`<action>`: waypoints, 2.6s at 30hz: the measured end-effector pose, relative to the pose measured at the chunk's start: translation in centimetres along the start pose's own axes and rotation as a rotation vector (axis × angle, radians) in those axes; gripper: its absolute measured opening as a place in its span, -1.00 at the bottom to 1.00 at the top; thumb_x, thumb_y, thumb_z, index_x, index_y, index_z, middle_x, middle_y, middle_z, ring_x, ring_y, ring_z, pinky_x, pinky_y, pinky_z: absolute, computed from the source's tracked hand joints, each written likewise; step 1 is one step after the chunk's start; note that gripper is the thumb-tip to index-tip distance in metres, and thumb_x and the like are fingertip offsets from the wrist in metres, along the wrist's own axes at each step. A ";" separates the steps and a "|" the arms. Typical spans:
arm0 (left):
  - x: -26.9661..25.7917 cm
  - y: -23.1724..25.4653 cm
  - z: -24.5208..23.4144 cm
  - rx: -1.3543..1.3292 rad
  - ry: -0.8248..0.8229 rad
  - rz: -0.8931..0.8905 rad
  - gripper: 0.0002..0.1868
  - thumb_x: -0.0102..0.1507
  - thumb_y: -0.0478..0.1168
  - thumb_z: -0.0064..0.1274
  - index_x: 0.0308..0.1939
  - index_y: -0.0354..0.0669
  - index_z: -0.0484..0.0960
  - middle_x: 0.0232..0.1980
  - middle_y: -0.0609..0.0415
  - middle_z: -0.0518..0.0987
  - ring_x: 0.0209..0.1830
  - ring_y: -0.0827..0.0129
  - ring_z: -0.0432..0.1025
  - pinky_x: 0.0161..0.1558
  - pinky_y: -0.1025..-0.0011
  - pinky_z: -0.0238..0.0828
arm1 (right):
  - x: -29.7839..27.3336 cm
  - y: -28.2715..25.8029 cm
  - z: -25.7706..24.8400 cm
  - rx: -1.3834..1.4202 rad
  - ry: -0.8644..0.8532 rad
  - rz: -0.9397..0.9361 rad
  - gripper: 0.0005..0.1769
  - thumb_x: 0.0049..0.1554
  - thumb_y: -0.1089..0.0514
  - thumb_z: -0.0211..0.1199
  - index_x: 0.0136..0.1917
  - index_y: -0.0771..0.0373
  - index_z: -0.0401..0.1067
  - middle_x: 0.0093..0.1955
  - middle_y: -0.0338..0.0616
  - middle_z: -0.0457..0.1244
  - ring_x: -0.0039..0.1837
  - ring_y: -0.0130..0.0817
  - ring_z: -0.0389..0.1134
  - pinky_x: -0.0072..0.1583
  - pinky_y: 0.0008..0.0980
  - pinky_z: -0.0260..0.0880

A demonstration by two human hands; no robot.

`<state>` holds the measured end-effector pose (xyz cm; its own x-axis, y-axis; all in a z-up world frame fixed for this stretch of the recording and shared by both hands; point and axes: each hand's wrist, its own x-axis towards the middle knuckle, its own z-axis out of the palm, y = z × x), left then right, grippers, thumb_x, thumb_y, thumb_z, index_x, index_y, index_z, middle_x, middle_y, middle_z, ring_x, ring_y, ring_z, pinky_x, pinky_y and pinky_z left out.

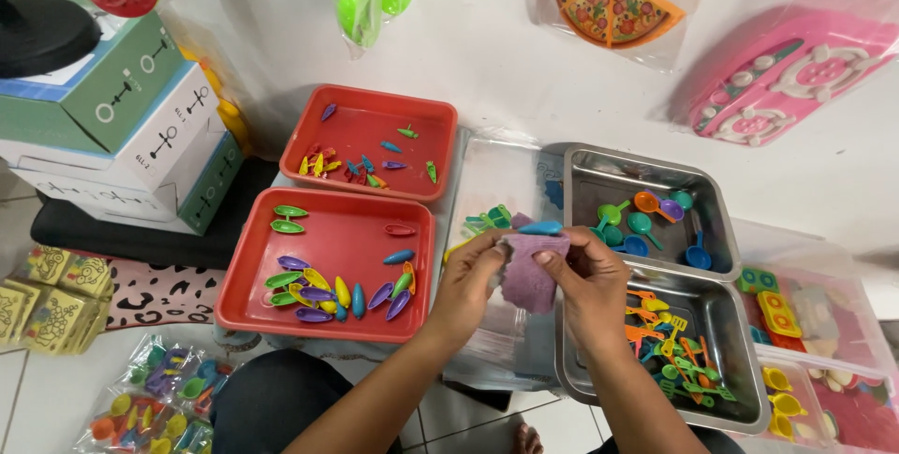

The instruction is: Sorting and packaging small plastic toy components into plastic bags, occasionally wiping them with a cloth.

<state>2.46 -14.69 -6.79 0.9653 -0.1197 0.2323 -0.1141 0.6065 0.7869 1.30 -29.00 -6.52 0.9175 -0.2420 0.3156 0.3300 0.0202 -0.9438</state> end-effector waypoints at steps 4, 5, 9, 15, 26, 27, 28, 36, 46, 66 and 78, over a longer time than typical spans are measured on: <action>-0.4 0.5 -0.6 0.313 0.000 0.140 -0.68 0.20 -0.52 -0.08 -0.11 -0.32 0.76 -0.21 -0.10 0.67 -0.15 0.35 0.51 -0.02 0.33 0.50 | 0.2 0.3 -0.6 0.055 -0.010 0.016 -0.92 0.10 0.39 0.38 -0.08 0.37 0.56 -0.20 -0.16 0.30 -0.08 -0.47 0.27 0.06 -0.34 0.36; -0.3 0.2 -0.9 0.267 0.003 0.113 -0.69 0.19 -0.54 -0.08 -0.13 -0.34 0.75 -0.25 -0.06 0.63 -0.18 0.39 0.45 -0.06 0.36 0.48 | 0.3 0.4 -0.9 0.059 -0.034 0.031 -0.94 0.12 0.41 0.36 -0.09 0.39 0.56 -0.21 -0.11 0.30 -0.07 -0.43 0.28 0.07 -0.31 0.37; -0.5 1.3 -0.9 0.009 0.069 -0.045 -0.83 0.29 -0.42 -0.06 -0.41 -0.22 0.53 -0.46 0.13 0.36 -0.39 0.54 0.22 -0.32 0.53 0.23 | 0.8 -0.5 -1.6 -0.027 -0.162 0.052 -0.92 0.12 0.41 0.34 -0.08 0.43 0.61 -0.20 0.05 0.37 -0.03 -0.29 0.38 0.12 -0.18 0.41; 0.2 1.3 -0.7 -0.014 0.139 -0.164 -0.91 0.31 -0.33 0.13 -0.23 -0.32 0.66 -0.50 0.20 0.33 -0.55 0.66 0.22 -0.52 0.66 0.15 | 1.3 -0.6 -2.2 -0.079 -0.263 0.063 -0.88 0.12 0.38 0.34 -0.05 0.41 0.64 -0.14 0.07 0.42 0.00 -0.25 0.41 0.14 -0.17 0.42; 0.5 -0.8 -1.6 -0.092 0.113 -0.131 -0.59 0.20 -0.44 0.25 0.13 -0.33 0.59 -0.12 0.02 0.63 -0.18 0.46 0.59 -0.12 0.53 0.56 | 1.1 -1.5 -2.0 -0.240 -0.321 -0.157 -0.77 0.02 0.42 0.42 -0.01 0.36 0.63 -0.11 0.01 0.41 -0.03 -0.27 0.42 0.10 -0.21 0.45; 0.5 -1.3 -1.9 -0.154 0.120 -0.169 -0.61 0.20 -0.45 0.25 0.11 -0.34 0.60 -0.14 -0.02 0.65 -0.21 0.43 0.59 -0.17 0.54 0.56 | 0.9 -2.0 -1.7 -0.329 -0.311 -0.245 -0.74 -0.01 0.43 0.45 -0.01 0.34 0.63 -0.11 -0.04 0.41 -0.06 -0.29 0.44 0.06 -0.25 0.47; 0.5 -1.4 -1.9 -0.153 0.120 -0.169 -0.61 0.20 -0.45 0.25 0.11 -0.34 0.60 -0.14 -0.02 0.65 -0.21 0.43 0.59 -0.17 0.54 0.56 | 0.8 -2.2 -1.5 -0.328 -0.310 -0.245 -0.74 -0.01 0.43 0.45 -0.01 0.34 0.63 -0.11 -0.04 0.41 -0.06 -0.29 0.44 0.06 -0.25 0.47; 0.6 -2.2 -2.3 -0.167 0.132 -0.229 -0.67 0.15 -0.48 0.30 0.01 -0.40 0.70 -0.17 -0.14 0.70 -0.24 0.35 0.61 -0.26 0.49 0.61 | 0.1 -3.1 -0.4 -0.651 -0.245 -0.579 -0.61 0.00 0.34 0.47 0.13 0.20 0.63 -0.03 -0.08 0.37 -0.15 -0.18 0.42 -0.08 -0.27 0.48; 0.4 -2.1 -1.9 -0.109 0.115 -0.138 -0.74 0.14 -0.50 0.31 -0.09 -0.42 0.73 -0.23 -0.16 0.72 -0.32 0.40 0.58 -0.43 0.55 0.54 | 0.5 -3.7 -1.2 -0.720 -0.302 -0.588 -0.71 0.03 0.37 0.39 0.05 0.22 0.62 -0.10 -0.13 0.36 -0.11 -0.13 0.42 -0.04 -0.26 0.46; 1.0 1.6 -2.1 0.426 0.122 -0.053 -0.72 0.21 -0.29 0.26 -0.03 -0.30 0.62 -0.14 -0.12 0.70 -0.12 0.28 0.64 -0.10 0.42 0.63 | 2.8 -3.7 -3.8 0.207 -0.085 0.250 -0.81 0.37 0.16 0.05 0.09 0.22 0.47 -0.06 -0.17 0.34 0.02 -0.34 0.38 0.19 -0.23 0.41; 0.9 -0.3 -3.3 1.768 -0.318 0.256 -0.76 0.16 -0.35 0.17 -0.18 0.11 0.77 -0.26 0.06 0.59 -0.25 0.18 0.55 -0.25 0.34 0.54 | 5.5 -2.2 -8.3 0.262 0.253 0.516 -0.41 0.12 0.13 0.38 0.29 0.39 0.21 0.05 -0.01 0.19 0.13 -0.07 0.34 0.23 0.21 0.33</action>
<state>4.15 -12.39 -8.70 0.8331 -0.4257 0.3532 -0.5287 -0.8005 0.2824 3.79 -38.38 -3.54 0.9027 -0.3590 -0.2374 -0.0685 0.4247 -0.9027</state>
